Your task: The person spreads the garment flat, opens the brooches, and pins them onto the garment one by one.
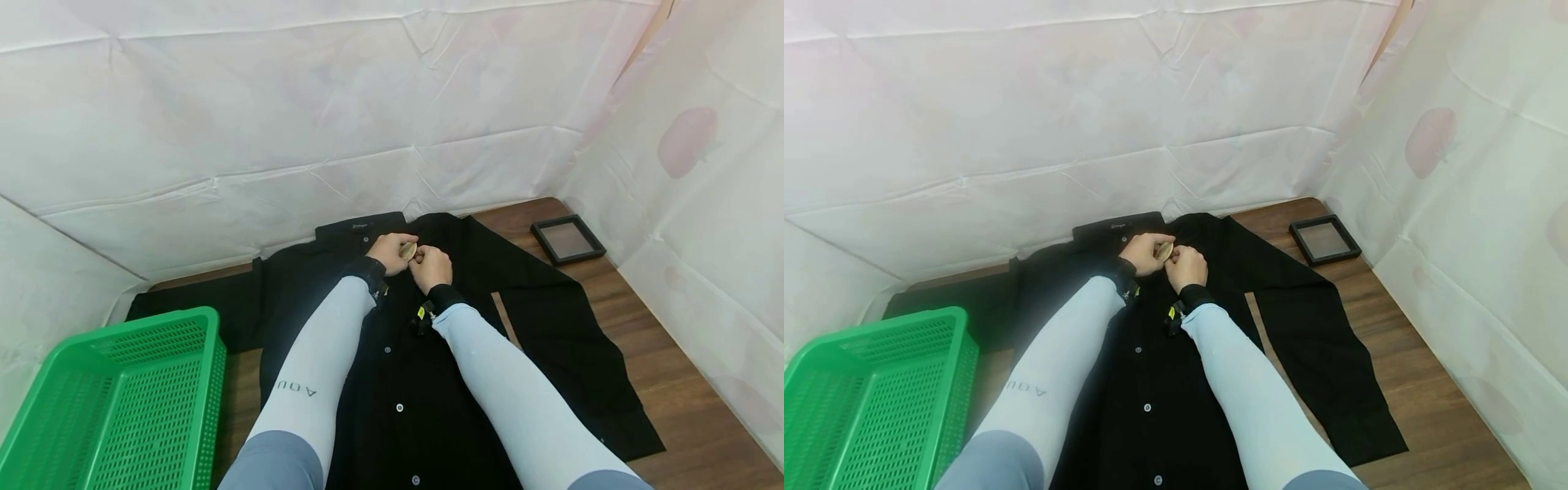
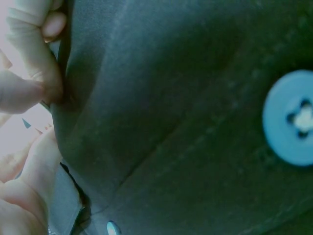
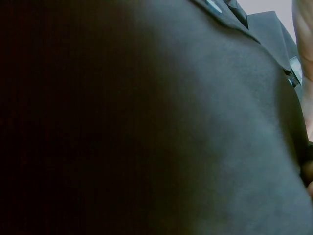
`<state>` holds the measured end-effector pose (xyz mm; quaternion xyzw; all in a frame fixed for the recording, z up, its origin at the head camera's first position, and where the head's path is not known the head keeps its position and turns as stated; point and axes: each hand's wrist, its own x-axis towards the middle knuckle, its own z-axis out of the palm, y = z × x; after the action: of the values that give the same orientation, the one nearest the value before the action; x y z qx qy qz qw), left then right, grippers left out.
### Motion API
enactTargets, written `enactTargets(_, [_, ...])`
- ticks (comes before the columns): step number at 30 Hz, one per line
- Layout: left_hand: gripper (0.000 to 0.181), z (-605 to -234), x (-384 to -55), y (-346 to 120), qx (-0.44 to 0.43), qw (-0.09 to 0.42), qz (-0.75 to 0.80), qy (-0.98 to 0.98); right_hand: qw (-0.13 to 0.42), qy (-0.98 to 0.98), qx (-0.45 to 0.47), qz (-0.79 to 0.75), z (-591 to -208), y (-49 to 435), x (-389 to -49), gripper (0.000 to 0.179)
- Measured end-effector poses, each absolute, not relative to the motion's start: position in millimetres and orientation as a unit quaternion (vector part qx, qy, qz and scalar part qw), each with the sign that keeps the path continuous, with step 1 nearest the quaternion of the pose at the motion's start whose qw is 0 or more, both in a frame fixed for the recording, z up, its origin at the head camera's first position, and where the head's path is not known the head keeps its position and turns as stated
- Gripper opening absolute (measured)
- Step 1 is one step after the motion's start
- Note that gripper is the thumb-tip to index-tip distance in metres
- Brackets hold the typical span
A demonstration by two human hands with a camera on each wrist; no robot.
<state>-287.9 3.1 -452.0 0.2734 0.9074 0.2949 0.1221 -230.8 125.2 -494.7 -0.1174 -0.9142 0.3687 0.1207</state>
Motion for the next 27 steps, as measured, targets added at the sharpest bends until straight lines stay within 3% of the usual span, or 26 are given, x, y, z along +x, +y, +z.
enactTargets(16, [0.048, -445.8, -281.3, 0.6, 0.285, 0.127, 0.312, 0.897, 0.123, -0.910, -0.126, 0.376, -495.5, 125.0, -231.7, 0.008])
enactTargets(27, [0.056, -450.6, -283.7, -6.4, 0.285, 0.155, 0.353, 0.878, 0.125, -0.908, -0.119, 0.382, -496.4, 124.2, -231.6, 0.012])
